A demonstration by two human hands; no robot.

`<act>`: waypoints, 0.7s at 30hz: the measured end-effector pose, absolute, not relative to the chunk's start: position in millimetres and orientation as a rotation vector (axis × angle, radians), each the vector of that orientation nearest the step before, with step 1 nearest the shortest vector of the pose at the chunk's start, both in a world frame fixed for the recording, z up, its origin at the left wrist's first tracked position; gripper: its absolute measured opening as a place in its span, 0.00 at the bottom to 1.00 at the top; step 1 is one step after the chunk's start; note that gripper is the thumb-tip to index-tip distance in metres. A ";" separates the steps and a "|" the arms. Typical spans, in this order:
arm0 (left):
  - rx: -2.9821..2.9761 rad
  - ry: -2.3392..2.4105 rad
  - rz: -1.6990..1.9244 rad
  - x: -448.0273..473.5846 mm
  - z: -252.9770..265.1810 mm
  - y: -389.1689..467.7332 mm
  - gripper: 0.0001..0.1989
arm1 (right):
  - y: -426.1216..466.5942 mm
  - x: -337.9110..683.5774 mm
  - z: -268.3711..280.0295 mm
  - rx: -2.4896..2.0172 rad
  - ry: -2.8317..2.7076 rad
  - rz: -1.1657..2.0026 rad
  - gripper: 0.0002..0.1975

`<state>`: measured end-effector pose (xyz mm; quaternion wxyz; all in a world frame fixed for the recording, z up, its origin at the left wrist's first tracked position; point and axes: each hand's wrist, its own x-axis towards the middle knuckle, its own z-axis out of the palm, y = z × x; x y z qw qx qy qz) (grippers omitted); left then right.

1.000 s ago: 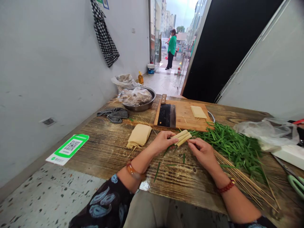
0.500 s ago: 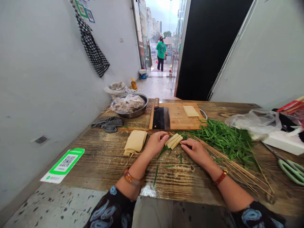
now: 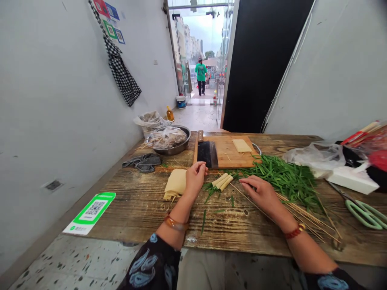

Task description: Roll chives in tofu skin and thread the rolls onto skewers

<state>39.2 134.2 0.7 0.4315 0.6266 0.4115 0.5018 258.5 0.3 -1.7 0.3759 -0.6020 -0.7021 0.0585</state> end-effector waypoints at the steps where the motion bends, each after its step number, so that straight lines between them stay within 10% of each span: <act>1: 1.560 1.021 1.263 39.0 1.5 133.7 0.14 | -7.6 255.9 4.4 -1.536 -1.816 0.168 0.13; 21: 1.495 0.988 1.507 -14.9 44.0 106.2 0.15 | -58.3 201.3 -26.9 -1.479 -1.736 0.439 0.12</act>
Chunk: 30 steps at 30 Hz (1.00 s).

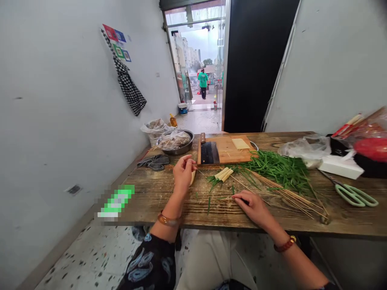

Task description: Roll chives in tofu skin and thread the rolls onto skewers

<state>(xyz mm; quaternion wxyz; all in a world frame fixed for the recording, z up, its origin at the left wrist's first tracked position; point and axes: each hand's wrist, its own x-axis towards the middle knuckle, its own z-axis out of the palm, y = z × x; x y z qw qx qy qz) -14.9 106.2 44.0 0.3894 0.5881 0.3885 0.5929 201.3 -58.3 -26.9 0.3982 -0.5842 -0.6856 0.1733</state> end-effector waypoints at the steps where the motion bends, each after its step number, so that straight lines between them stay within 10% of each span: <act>1: 1.499 1.021 1.511 -26.2 46.8 103.2 0.15 | -59.3 201.1 -27.0 -1.482 -1.744 0.436 0.13; 30: 1.774 1.501 1.347 -109.1 -18.8 76.7 0.11 | -64.8 203.1 -28.4 -1.450 -1.787 0.401 0.13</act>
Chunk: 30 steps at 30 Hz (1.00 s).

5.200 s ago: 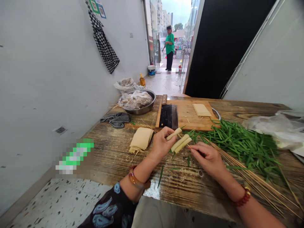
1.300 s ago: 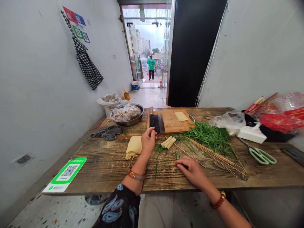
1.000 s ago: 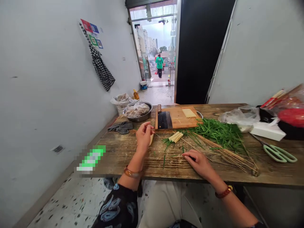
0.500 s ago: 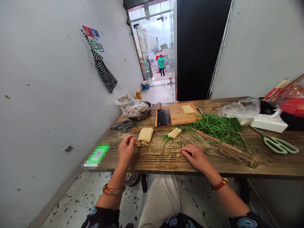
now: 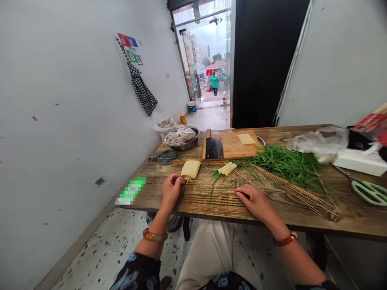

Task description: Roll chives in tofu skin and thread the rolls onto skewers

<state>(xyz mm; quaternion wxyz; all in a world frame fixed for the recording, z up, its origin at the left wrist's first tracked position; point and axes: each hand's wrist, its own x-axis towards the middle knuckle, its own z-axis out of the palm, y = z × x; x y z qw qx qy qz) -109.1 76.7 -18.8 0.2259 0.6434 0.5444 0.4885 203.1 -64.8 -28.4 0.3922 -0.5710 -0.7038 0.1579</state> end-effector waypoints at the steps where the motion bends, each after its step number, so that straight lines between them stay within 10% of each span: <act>1: 1.789 1.500 1.362 -107.9 -20.9 76.7 0.10 | -65.1 203.4 -29.1 -1.451 -1.788 0.406 0.13; 30: 2.633 1.196 0.965 -94.2 3.4 104.7 0.07 | -63.2 206.9 -41.1 -1.493 -1.793 0.409 0.14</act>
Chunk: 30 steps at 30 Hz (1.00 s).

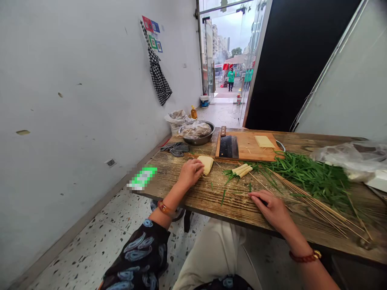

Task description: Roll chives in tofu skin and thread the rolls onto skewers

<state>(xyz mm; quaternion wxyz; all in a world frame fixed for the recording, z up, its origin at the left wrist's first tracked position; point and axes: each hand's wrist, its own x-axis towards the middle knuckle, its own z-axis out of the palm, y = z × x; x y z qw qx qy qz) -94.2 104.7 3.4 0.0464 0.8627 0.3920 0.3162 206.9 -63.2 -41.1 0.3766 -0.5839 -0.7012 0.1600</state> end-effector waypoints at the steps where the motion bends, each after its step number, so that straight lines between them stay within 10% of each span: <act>1: 2.624 1.190 0.972 -94.6 3.5 105.1 0.07 | -63.1 206.9 -40.9 -1.488 -1.792 0.411 0.14; 30: 1.963 1.326 0.963 -90.0 31.6 137.0 0.11 | -58.5 201.0 -22.3 -1.462 -1.737 0.355 0.11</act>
